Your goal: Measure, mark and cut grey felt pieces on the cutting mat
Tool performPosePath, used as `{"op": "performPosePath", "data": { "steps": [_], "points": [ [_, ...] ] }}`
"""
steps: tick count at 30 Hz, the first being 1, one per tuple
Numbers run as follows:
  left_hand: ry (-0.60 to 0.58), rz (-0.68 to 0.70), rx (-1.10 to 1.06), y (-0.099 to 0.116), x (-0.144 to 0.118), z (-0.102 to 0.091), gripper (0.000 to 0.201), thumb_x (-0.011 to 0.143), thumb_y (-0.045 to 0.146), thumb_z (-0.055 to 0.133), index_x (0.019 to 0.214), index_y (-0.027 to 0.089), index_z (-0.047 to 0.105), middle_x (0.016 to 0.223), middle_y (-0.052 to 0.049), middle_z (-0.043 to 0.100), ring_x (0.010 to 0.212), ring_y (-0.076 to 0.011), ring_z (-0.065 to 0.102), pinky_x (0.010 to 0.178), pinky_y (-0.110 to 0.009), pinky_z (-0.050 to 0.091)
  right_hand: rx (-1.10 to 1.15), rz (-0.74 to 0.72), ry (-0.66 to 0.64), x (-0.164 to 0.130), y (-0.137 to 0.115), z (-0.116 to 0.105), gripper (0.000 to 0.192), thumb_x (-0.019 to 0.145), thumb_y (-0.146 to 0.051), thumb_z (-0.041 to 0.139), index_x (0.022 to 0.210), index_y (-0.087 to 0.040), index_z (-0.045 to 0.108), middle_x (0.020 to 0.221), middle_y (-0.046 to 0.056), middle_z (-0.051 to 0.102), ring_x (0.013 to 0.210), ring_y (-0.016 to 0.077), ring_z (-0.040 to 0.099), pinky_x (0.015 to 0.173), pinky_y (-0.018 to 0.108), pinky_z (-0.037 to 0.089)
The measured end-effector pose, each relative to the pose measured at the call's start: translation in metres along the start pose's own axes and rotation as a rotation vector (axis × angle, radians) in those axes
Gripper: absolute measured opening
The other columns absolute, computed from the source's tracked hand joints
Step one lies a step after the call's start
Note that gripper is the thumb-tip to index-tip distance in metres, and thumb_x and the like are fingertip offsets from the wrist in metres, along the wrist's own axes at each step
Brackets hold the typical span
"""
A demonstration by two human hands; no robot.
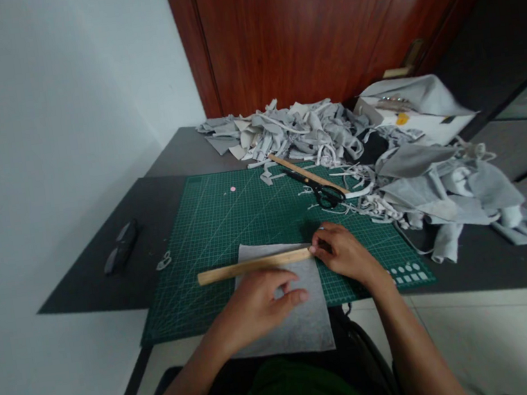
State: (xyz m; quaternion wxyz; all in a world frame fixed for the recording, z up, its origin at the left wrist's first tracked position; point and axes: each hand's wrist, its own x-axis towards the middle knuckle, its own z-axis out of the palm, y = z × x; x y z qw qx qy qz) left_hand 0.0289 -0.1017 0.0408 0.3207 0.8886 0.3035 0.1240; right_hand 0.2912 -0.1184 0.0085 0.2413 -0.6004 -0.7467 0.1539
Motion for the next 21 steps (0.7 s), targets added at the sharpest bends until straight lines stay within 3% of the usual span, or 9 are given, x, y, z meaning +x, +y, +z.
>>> {"op": "performPosePath", "data": {
  "steps": [3,6,11,16,21],
  "points": [
    [0.200,0.011,0.158,-0.004,0.010,0.012,0.025,0.104,0.038,0.063,0.120,0.020,0.071,0.112,-0.005,0.074,0.106,-0.0234,0.068,0.094,-0.037,0.054,-0.072,0.009,-0.020,0.001,0.000,0.002,0.017,0.097,-0.033,0.066,0.086,-0.021,0.066,0.085,0.006,0.063,0.082,0.0247,0.061,0.075,0.037,0.044],
    [0.268,0.078,0.384,-0.012,0.017,0.026,0.041,0.105,0.028,0.061,0.145,0.018,0.057,0.134,-0.010,0.066,0.127,-0.0280,0.057,0.106,-0.045,0.049,-0.089,0.004,-0.021,0.000,0.000,0.000,0.014,0.094,-0.034,0.070,0.090,-0.021,0.066,0.088,0.006,0.065,0.087,0.0260,0.062,0.080,0.040,0.045],
    [0.220,0.040,0.473,-0.020,0.021,0.038,0.029,0.106,0.025,0.055,0.132,0.017,0.064,0.134,-0.009,0.067,0.123,-0.0271,0.058,0.101,-0.046,0.050,-0.107,0.038,-0.071,-0.001,-0.002,-0.003,0.018,0.089,-0.035,0.076,0.086,-0.021,0.064,0.085,0.004,0.064,0.083,0.0247,0.061,0.077,0.038,0.043],
    [0.206,-0.040,0.524,-0.005,0.013,0.037,0.026,0.100,0.013,0.057,0.122,0.015,0.070,0.122,-0.009,0.071,0.114,-0.0306,0.061,0.091,-0.050,0.053,-0.091,0.072,-0.147,-0.003,-0.012,-0.007,0.019,0.083,-0.032,0.081,0.082,-0.023,0.065,0.083,0.002,0.065,0.081,0.0227,0.060,0.073,0.036,0.040],
    [0.196,-0.066,0.619,0.005,0.009,0.030,0.033,0.097,0.005,0.050,0.118,0.018,0.072,0.110,-0.009,0.071,0.105,-0.0288,0.062,0.087,-0.047,0.055,-0.060,0.093,-0.131,-0.004,-0.016,-0.008,0.020,0.082,-0.031,0.083,0.080,-0.023,0.065,0.082,0.002,0.066,0.075,0.0207,0.059,0.066,0.034,0.039]
  ]
}}
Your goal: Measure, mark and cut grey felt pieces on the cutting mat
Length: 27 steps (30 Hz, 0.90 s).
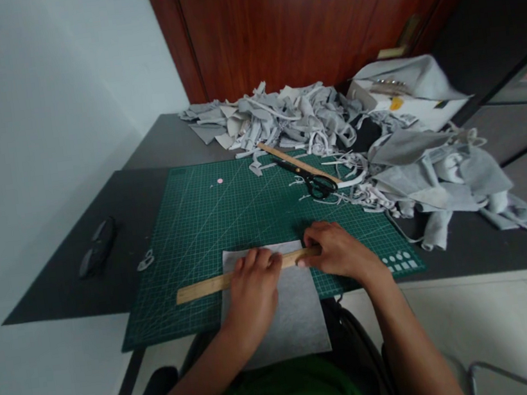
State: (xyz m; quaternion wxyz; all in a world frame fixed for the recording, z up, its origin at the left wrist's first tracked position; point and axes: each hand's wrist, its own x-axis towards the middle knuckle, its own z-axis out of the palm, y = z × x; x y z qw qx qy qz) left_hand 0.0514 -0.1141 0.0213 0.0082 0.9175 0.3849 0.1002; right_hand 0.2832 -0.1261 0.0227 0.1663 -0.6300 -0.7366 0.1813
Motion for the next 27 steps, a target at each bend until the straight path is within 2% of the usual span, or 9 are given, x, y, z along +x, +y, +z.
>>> {"op": "performPosePath", "data": {
  "steps": [5,7,10,12,15,19,23,26,27],
  "points": [
    [0.049,-0.031,0.063,0.003,0.003,0.006,0.036,0.097,0.006,0.050,0.124,0.018,0.072,0.122,-0.013,0.070,0.110,-0.0314,0.063,0.088,-0.049,0.057,-0.014,-0.018,0.030,0.003,0.006,0.004,0.019,0.084,-0.030,0.082,0.085,-0.023,0.064,0.086,0.003,0.065,0.082,0.0233,0.061,0.073,0.037,0.043],
    [0.055,-0.065,0.056,0.009,0.002,0.015,0.038,0.099,0.007,0.050,0.129,0.016,0.071,0.126,-0.015,0.071,0.116,-0.0328,0.064,0.096,-0.053,0.057,-0.013,-0.015,0.030,0.004,0.008,0.006,0.017,0.086,-0.029,0.080,0.089,-0.023,0.065,0.091,0.004,0.065,0.087,0.0248,0.062,0.076,0.038,0.045],
    [0.077,-0.155,0.053,0.024,-0.003,0.031,0.040,0.102,0.019,0.055,0.141,0.012,0.065,0.144,-0.021,0.064,0.138,-0.0401,0.055,0.116,-0.066,0.044,-0.032,-0.003,0.030,0.003,0.009,0.010,0.016,0.089,-0.031,0.078,0.092,-0.023,0.065,0.094,0.006,0.066,0.090,0.0265,0.064,0.081,0.041,0.047],
    [0.093,-0.154,0.028,0.032,-0.006,0.039,0.046,0.104,0.031,0.058,0.147,0.012,0.061,0.156,-0.021,0.055,0.149,-0.0444,0.044,0.120,-0.073,0.037,-0.062,-0.012,0.072,0.000,0.007,0.009,0.020,0.089,-0.034,0.079,0.097,-0.023,0.065,0.099,0.007,0.067,0.096,0.0293,0.065,0.089,0.046,0.048],
    [0.097,-0.116,-0.010,0.039,-0.009,0.044,0.045,0.105,0.034,0.057,0.147,0.018,0.061,0.164,-0.018,0.047,0.155,-0.0452,0.037,0.119,-0.078,0.034,-0.055,-0.044,0.158,-0.005,-0.004,-0.004,0.018,0.095,-0.037,0.074,0.103,-0.024,0.065,0.104,0.009,0.067,0.102,0.0311,0.065,0.095,0.048,0.049],
    [0.099,-0.132,0.025,0.040,-0.011,0.048,0.039,0.106,0.030,0.056,0.143,0.020,0.065,0.158,-0.016,0.055,0.151,-0.0421,0.044,0.116,-0.075,0.042,0.006,-0.137,0.199,0.017,-0.031,-0.037,0.016,0.103,-0.038,0.061,0.096,-0.024,0.066,0.097,0.008,0.066,0.095,0.0271,0.065,0.089,0.041,0.050],
    [0.128,-0.144,0.032,0.039,-0.013,0.053,0.044,0.106,0.040,0.057,0.144,0.018,0.063,0.151,-0.016,0.061,0.144,-0.0405,0.053,0.114,-0.071,0.048,0.256,-0.229,-0.031,0.088,-0.032,-0.048,0.034,0.104,-0.049,0.056,0.085,-0.022,0.065,0.082,0.003,0.063,0.079,0.0199,0.059,0.075,0.033,0.048],
    [0.140,-0.142,0.022,0.038,-0.015,0.056,0.051,0.105,0.050,0.059,0.145,0.019,0.062,0.154,-0.013,0.059,0.146,-0.0402,0.050,0.114,-0.070,0.047,0.575,-0.161,-0.361,0.137,-0.006,-0.029,0.048,0.084,-0.066,0.076,0.081,-0.019,0.068,0.070,-0.002,0.059,0.067,0.0159,0.055,0.064,0.028,0.046],
    [0.145,-0.140,0.022,0.037,-0.015,0.056,0.052,0.105,0.052,0.057,0.145,0.019,0.062,0.155,-0.012,0.058,0.147,-0.0399,0.050,0.115,-0.069,0.047,0.694,-0.101,-0.394,0.147,0.005,-0.021,0.051,0.076,-0.067,0.083,0.079,-0.018,0.068,0.070,-0.001,0.061,0.066,0.0151,0.056,0.063,0.027,0.047]
  ]
}}
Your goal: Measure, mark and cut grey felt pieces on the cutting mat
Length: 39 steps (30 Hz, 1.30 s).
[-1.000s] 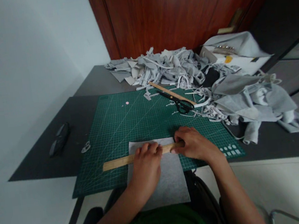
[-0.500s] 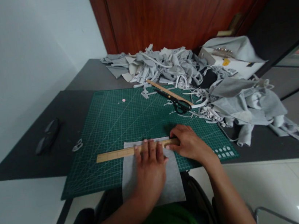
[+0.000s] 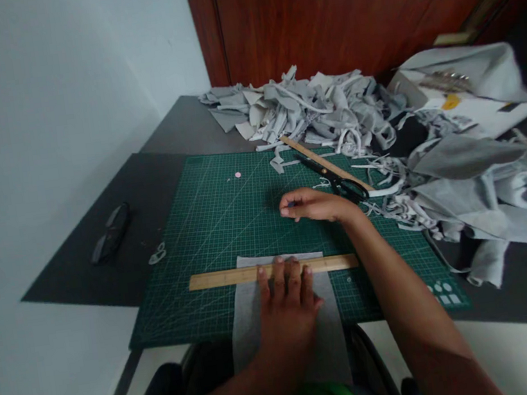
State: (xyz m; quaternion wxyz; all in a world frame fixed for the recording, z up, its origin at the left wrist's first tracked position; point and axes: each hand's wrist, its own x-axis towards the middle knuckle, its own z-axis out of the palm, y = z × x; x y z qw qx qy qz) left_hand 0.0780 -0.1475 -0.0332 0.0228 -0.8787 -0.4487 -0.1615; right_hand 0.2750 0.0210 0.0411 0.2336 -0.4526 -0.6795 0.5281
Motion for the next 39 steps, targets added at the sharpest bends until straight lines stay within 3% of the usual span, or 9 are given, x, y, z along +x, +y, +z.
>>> {"op": "performPosePath", "data": {
  "steps": [3,7,17,29,39],
  "points": [
    [-0.003,0.023,-0.015,-0.003,0.000,-0.004,0.053,0.107,0.054,0.052,0.145,0.019,0.062,0.157,-0.010,0.056,0.148,-0.0395,0.047,0.116,-0.068,0.045,0.412,0.075,0.092,0.008,0.032,-0.010,0.046,0.071,-0.057,0.093,0.078,-0.017,0.070,0.076,0.001,0.065,0.066,0.0137,0.061,0.063,0.027,0.053],
    [-0.060,0.038,-0.046,-0.007,0.003,-0.015,0.055,0.108,0.054,0.044,0.147,0.018,0.060,0.160,-0.009,0.054,0.152,-0.0391,0.040,0.120,-0.068,0.038,0.669,0.109,0.104,0.003,0.047,-0.020,0.038,0.071,-0.044,0.098,0.075,-0.017,0.072,0.075,0.000,0.064,0.064,0.0113,0.060,0.062,0.025,0.057],
    [-0.143,0.079,-0.082,-0.012,0.006,-0.027,0.065,0.107,0.061,0.040,0.153,0.018,0.054,0.164,-0.010,0.047,0.156,-0.0406,0.031,0.122,-0.067,0.027,0.723,0.169,0.010,0.013,0.046,-0.025,0.032,0.077,-0.041,0.095,0.083,-0.015,0.076,0.069,-0.002,0.063,0.062,0.0089,0.060,0.062,0.021,0.060],
    [-0.163,0.125,-0.080,-0.018,0.008,-0.027,0.073,0.101,0.068,0.043,0.152,0.017,0.054,0.163,-0.011,0.049,0.154,-0.0416,0.030,0.126,-0.062,0.005,0.737,0.242,0.044,0.013,0.041,-0.026,0.033,0.073,-0.041,0.098,0.081,-0.016,0.077,0.077,0.000,0.069,0.063,0.0092,0.063,0.061,0.023,0.063],
    [-0.185,0.106,-0.101,-0.017,0.010,-0.029,0.070,0.097,0.057,0.053,0.153,0.016,0.053,0.163,-0.012,0.048,0.154,-0.0418,0.028,0.125,-0.062,0.004,0.776,0.207,0.001,0.015,0.043,-0.028,0.032,0.077,-0.040,0.096,0.083,-0.015,0.077,0.067,-0.003,0.061,0.062,0.0081,0.061,0.067,0.023,0.065]
  ]
}}
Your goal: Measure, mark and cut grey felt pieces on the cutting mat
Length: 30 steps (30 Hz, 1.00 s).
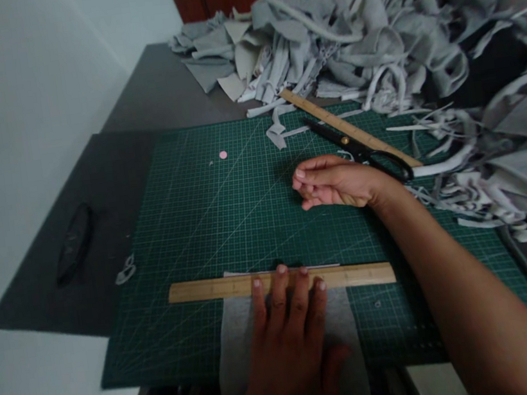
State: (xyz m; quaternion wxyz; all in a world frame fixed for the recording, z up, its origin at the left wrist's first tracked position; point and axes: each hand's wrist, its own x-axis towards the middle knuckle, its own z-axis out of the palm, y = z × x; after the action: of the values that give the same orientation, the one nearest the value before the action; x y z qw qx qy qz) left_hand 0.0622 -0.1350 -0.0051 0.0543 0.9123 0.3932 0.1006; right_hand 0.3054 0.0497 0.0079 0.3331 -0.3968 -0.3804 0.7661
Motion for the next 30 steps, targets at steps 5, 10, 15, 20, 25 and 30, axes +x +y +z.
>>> {"op": "performPosePath", "data": {
  "steps": [5,10,15,20,25,30],
  "points": [
    [-0.016,0.008,-0.017,-0.0001,0.0000,0.0029,0.072,0.093,0.047,0.059,0.155,0.014,0.049,0.165,-0.014,0.044,0.155,-0.0435,0.026,0.125,-0.065,0.005,0.017,-0.035,-0.036,0.0029,0.0002,-0.0009,0.034,0.079,-0.040,0.094,0.084,-0.013,0.074,0.065,-0.004,0.058,0.059,0.0071,0.059,0.068,0.024,0.066],
    [-0.016,0.004,-0.023,-0.0001,0.0013,0.0046,0.072,0.092,0.046,0.060,0.156,0.014,0.048,0.166,-0.013,0.043,0.156,-0.0433,0.025,0.126,-0.065,0.004,0.003,-0.038,-0.038,0.0034,-0.0001,-0.0017,0.033,0.082,-0.040,0.092,0.085,-0.013,0.074,0.065,-0.004,0.058,0.060,0.0072,0.059,0.069,0.024,0.066],
    [-0.018,0.002,-0.013,-0.0003,0.0025,0.0031,0.073,0.092,0.048,0.060,0.156,0.013,0.049,0.166,-0.014,0.043,0.155,-0.0436,0.028,0.126,-0.065,0.008,0.016,-0.039,-0.042,0.0035,-0.0002,-0.0005,0.034,0.079,-0.040,0.094,0.084,-0.013,0.074,0.065,-0.003,0.059,0.060,0.0078,0.060,0.067,0.023,0.066],
    [-0.024,-0.005,-0.013,0.0000,0.0020,0.0030,0.074,0.093,0.052,0.059,0.156,0.015,0.048,0.166,-0.013,0.044,0.155,-0.0428,0.026,0.126,-0.065,0.007,0.019,-0.029,-0.030,0.0031,-0.0010,0.0009,0.034,0.079,-0.040,0.094,0.084,-0.013,0.074,0.063,-0.004,0.058,0.058,0.0074,0.059,0.067,0.023,0.065],
    [-0.025,0.001,-0.022,-0.0001,0.0012,0.0034,0.076,0.094,0.055,0.058,0.157,0.014,0.047,0.166,-0.013,0.043,0.155,-0.0428,0.026,0.126,-0.065,0.006,0.011,-0.031,-0.029,0.0027,-0.0015,0.0011,0.034,0.079,-0.040,0.094,0.084,-0.013,0.074,0.064,-0.004,0.059,0.059,0.0075,0.060,0.067,0.023,0.066],
    [-0.034,-0.005,-0.029,0.0000,0.0015,0.0019,0.077,0.095,0.057,0.056,0.159,0.015,0.045,0.167,-0.013,0.043,0.155,-0.0430,0.027,0.124,-0.066,0.013,0.007,-0.027,-0.027,0.0024,-0.0016,0.0014,0.035,0.079,-0.040,0.094,0.084,-0.013,0.074,0.063,-0.005,0.057,0.058,0.0071,0.059,0.066,0.023,0.065]
  ]
}}
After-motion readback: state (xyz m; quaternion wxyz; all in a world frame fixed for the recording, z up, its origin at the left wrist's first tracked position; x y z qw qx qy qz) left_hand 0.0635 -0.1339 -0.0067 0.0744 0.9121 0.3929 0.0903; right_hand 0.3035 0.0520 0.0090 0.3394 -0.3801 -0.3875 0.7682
